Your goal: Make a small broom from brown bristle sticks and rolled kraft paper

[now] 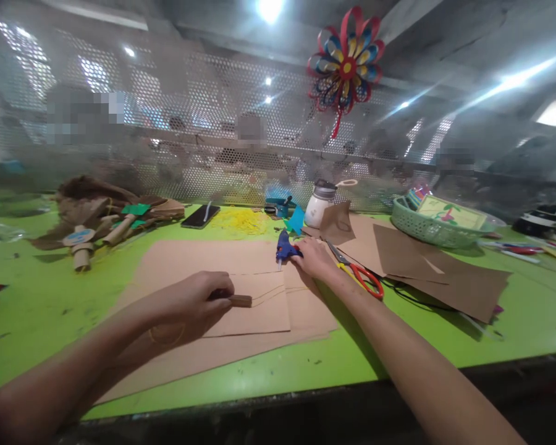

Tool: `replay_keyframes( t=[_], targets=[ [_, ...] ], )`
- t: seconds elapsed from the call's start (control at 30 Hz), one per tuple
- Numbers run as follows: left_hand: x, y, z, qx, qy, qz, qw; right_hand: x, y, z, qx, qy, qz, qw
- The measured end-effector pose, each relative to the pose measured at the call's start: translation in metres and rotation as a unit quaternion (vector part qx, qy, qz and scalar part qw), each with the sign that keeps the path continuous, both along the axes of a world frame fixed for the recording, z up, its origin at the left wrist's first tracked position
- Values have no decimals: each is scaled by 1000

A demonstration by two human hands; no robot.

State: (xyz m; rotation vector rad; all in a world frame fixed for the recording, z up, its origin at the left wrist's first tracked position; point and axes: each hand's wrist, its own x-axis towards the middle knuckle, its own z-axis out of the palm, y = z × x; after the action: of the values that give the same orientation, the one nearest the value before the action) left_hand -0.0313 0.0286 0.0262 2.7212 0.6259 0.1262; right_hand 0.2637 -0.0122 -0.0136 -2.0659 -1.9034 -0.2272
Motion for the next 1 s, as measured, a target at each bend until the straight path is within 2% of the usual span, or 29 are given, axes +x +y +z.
replay_keyframes(
  t=[0.13, 0.37, 0.6, 0.8, 0.9, 1.0],
  targets=[
    [1, 0, -1, 3, 2, 12, 1000, 15, 9, -3, 16, -11, 3, 1000],
    [2, -3, 2, 12, 17, 37, 999, 39, 16, -8, 66, -1, -36, 997],
    [3, -7, 2, 13, 18, 39, 999, 28, 18, -14, 62, 4, 12, 998],
    [1, 1, -2, 24, 12, 26, 999, 35, 18, -21, 48, 17, 45, 998],
    [1, 5, 1, 28, 22, 15, 999, 34, 16, -18, 71, 24, 52, 996],
    [0, 6, 4, 37, 33, -18, 999, 20, 10, -7, 117, 37, 60, 991]
  ],
)
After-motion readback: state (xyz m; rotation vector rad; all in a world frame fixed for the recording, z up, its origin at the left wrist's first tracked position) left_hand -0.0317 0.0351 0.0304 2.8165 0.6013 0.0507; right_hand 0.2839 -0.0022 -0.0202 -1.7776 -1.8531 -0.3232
